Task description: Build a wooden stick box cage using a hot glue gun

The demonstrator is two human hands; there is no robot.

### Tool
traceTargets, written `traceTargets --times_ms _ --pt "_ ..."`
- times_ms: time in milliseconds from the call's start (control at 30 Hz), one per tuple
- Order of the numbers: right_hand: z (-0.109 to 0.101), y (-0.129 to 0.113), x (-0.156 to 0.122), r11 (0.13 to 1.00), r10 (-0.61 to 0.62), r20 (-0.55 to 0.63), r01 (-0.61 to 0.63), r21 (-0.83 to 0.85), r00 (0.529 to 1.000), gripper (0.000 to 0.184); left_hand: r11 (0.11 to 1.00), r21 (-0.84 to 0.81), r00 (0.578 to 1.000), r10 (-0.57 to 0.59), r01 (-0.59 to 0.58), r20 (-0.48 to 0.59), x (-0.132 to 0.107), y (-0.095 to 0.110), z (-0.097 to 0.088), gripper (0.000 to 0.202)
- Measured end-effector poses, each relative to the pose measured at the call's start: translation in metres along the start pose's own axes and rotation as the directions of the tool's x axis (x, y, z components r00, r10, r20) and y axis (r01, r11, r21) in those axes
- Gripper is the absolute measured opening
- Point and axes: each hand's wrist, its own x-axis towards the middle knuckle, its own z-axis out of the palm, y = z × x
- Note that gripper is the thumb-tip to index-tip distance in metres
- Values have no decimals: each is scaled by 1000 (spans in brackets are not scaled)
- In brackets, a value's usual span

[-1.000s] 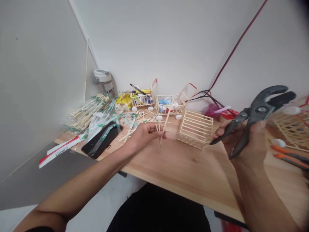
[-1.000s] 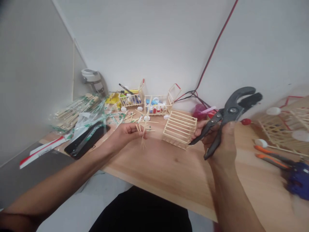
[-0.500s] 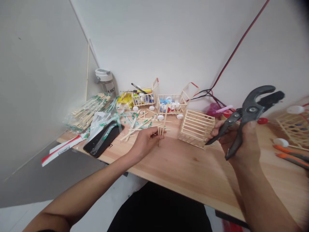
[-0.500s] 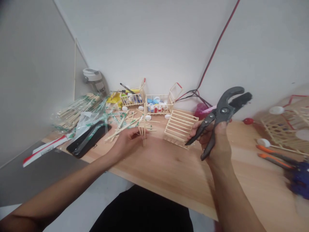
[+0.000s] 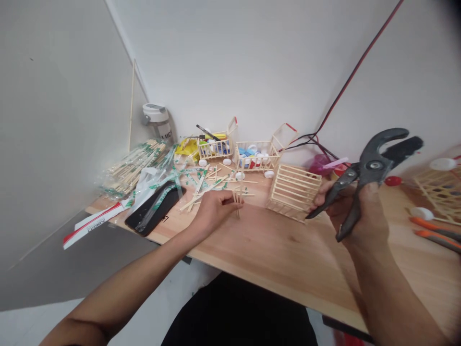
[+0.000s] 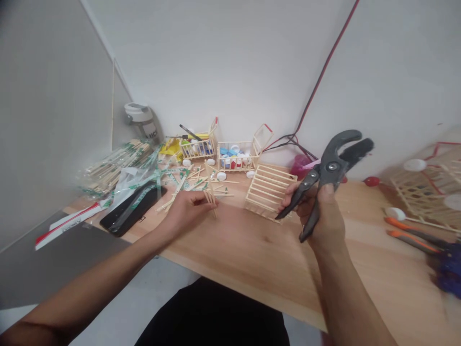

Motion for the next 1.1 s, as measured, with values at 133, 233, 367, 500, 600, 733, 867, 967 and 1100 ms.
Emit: traceTargets --times_ms 133,233,367,500,600,733,867,967,1100 --pt "6 -4 -4 999 -39 15 39 -11 999 54 997 -53 998 -57 59 36 6 -6 -1 14" --pt "16 -12 -11 998 -12 19 13 -57 1000 51 975 -183 984 -99 126 150 5 3 -5 14" --pt "40 -20 -24 918 129 17 -113 -380 991 43 918 -325 934 -112 229 340 -4 22 -8 12" --pt "68 -15 -30 793 180 113 -76 -604 977 39 876 -391 880 -74 283 470 -11 30 -1 13" --pt "82 -7 -29 737 158 189 11 -676 969 33 861 -422 855 -27 283 518 -13 31 3 12" --pt "89 0 -29 743 173 223 21 -669 959 30 854 -430 844 -18 292 537 -14 34 4 10" --pt "92 3 -31 752 211 195 -32 -658 958 31 860 -424 844 -15 285 536 -14 33 4 12" --pt "93 3 -31 733 255 172 -74 -676 951 33 858 -421 838 -18 293 545 -13 28 6 12" --pt "95 5 -30 711 244 151 -71 -699 958 35 833 -437 821 -36 340 570 -11 23 8 12"
